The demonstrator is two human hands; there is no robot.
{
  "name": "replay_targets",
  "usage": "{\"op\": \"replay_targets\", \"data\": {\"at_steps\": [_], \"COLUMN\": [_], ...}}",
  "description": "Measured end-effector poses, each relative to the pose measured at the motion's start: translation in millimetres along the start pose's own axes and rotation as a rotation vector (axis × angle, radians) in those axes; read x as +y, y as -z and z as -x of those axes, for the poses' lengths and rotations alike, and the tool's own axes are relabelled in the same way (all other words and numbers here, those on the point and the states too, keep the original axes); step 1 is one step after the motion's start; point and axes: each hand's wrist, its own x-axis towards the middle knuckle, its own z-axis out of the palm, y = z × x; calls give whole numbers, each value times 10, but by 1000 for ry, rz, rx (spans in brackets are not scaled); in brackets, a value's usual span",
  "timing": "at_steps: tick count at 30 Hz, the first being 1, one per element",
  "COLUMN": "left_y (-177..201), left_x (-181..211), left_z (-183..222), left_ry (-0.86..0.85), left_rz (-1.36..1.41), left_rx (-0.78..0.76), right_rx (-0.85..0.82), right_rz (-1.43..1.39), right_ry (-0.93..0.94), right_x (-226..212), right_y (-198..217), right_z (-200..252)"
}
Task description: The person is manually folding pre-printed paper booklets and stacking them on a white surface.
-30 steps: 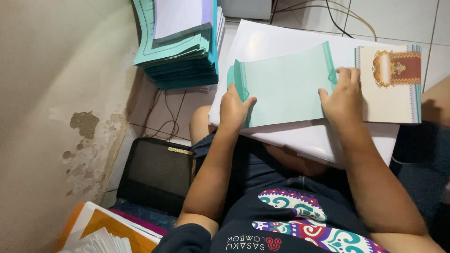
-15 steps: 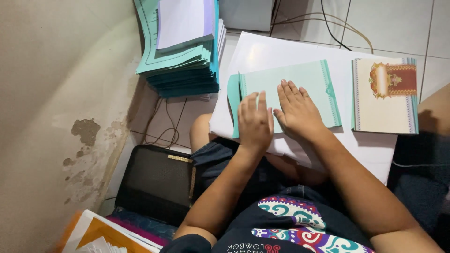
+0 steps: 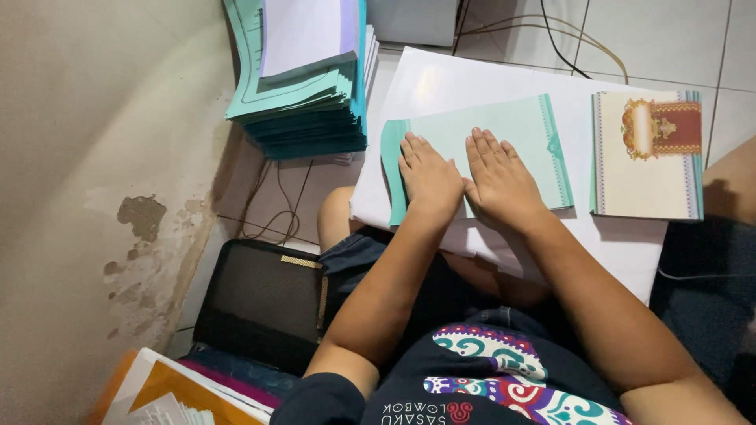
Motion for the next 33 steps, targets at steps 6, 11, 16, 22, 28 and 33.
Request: {"op": "replay_targets", "data": {"at_steps": [6,11,16,22,28,33], "left_y": [1,-11,-113,-204,-73,-145], "left_x": [-241,-222,-259,-323,-512,-584], "left_z": [-163,-164,-231,-228,-66,-165], "left_ry": [-119,-122,-149,-164,66,11], "left_rz": [19,45,66,76,114,220], "left_rx": [217,213,259,293,319,316], "right_rx": [-73,-56,-36,-67,-181,-54], "right_rz": [-31,-53,-75,-44,-141,-366], "right_ry": [-34,-58,-64,-74,-323,-663], "right_x": [-16,158,149,43,98,41], "right_y": [13,-18,-17,102,300,510], "right_z": [-30,-392,-352,-24,6,10]}}
